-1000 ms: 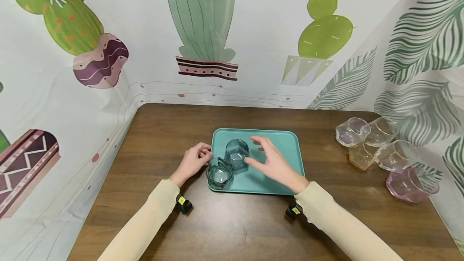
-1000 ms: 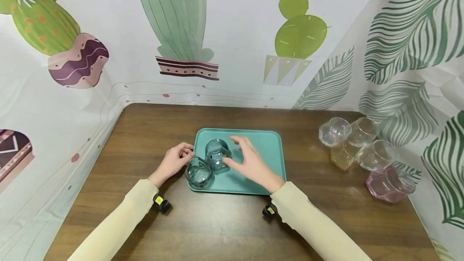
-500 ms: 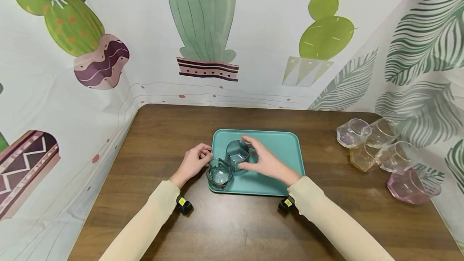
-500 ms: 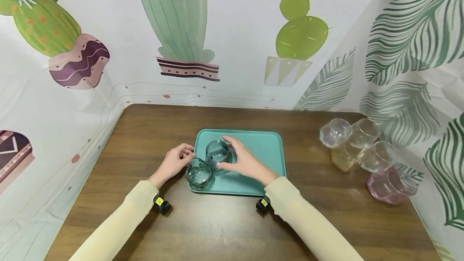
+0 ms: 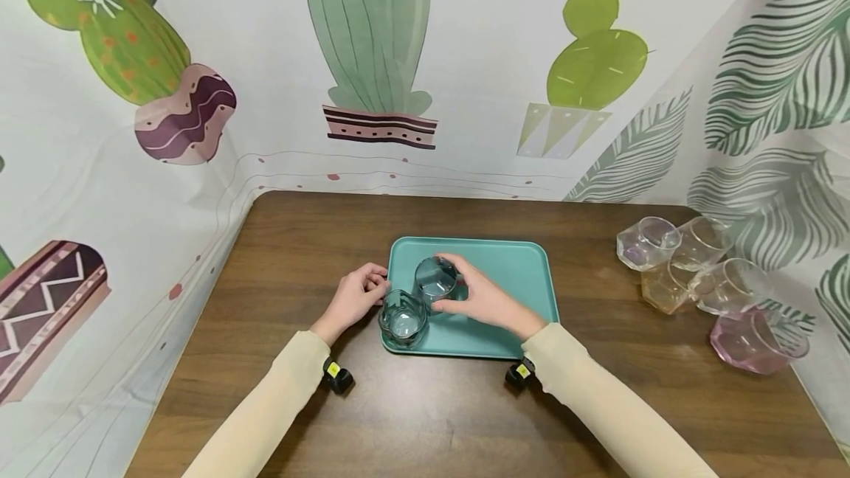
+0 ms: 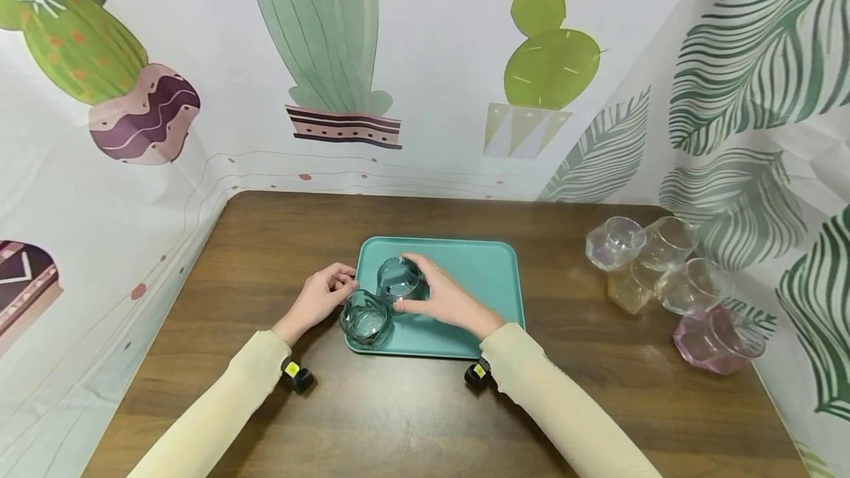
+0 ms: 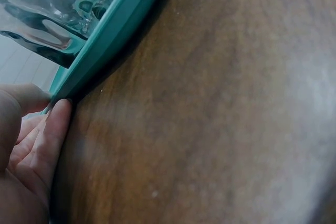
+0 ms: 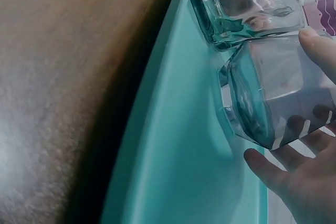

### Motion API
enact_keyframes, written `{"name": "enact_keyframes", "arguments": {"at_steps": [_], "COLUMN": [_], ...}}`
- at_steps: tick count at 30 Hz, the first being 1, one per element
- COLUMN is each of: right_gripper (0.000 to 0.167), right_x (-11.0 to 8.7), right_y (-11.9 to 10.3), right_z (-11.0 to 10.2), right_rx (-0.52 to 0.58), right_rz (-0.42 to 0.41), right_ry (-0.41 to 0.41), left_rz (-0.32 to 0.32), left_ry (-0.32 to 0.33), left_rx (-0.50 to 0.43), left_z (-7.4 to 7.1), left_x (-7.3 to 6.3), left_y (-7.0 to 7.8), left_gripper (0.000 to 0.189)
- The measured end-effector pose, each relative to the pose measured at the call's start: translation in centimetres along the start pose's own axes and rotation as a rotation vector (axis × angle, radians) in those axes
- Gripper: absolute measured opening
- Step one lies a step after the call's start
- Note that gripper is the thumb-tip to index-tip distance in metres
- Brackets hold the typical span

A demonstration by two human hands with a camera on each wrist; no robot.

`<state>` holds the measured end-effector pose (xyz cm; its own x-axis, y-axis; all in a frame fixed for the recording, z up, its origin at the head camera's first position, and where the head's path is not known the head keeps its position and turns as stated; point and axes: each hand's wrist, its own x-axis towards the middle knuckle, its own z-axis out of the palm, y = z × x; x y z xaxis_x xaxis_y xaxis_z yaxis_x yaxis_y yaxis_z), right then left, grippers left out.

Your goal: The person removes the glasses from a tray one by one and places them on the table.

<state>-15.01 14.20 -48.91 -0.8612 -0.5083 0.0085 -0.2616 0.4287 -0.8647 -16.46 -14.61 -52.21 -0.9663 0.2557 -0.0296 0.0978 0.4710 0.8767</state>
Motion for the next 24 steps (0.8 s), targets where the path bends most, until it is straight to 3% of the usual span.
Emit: {"name": "enact_keyframes", "arguments": {"at_steps": [12, 24], "right_gripper": [0.083, 0.083], "right_x": [-1.1, -3.4], "right_y": [0.3, 0.9], "right_z": [0.0, -1.2], "right_rx": [0.003, -0.018], "right_rz": [-0.010, 0.026], "right_ry": [0.092, 0.150], "left_rz": [-0.002, -0.015], "left_ry": [0.001, 0.000], "left_rx": [-0.003, 0.000], "left_z": [0.1, 0.3], "left_x": [0.1, 0.2], "left_y": [-0.2, -0.5], "left_gripper": [0.022, 0.022]}}
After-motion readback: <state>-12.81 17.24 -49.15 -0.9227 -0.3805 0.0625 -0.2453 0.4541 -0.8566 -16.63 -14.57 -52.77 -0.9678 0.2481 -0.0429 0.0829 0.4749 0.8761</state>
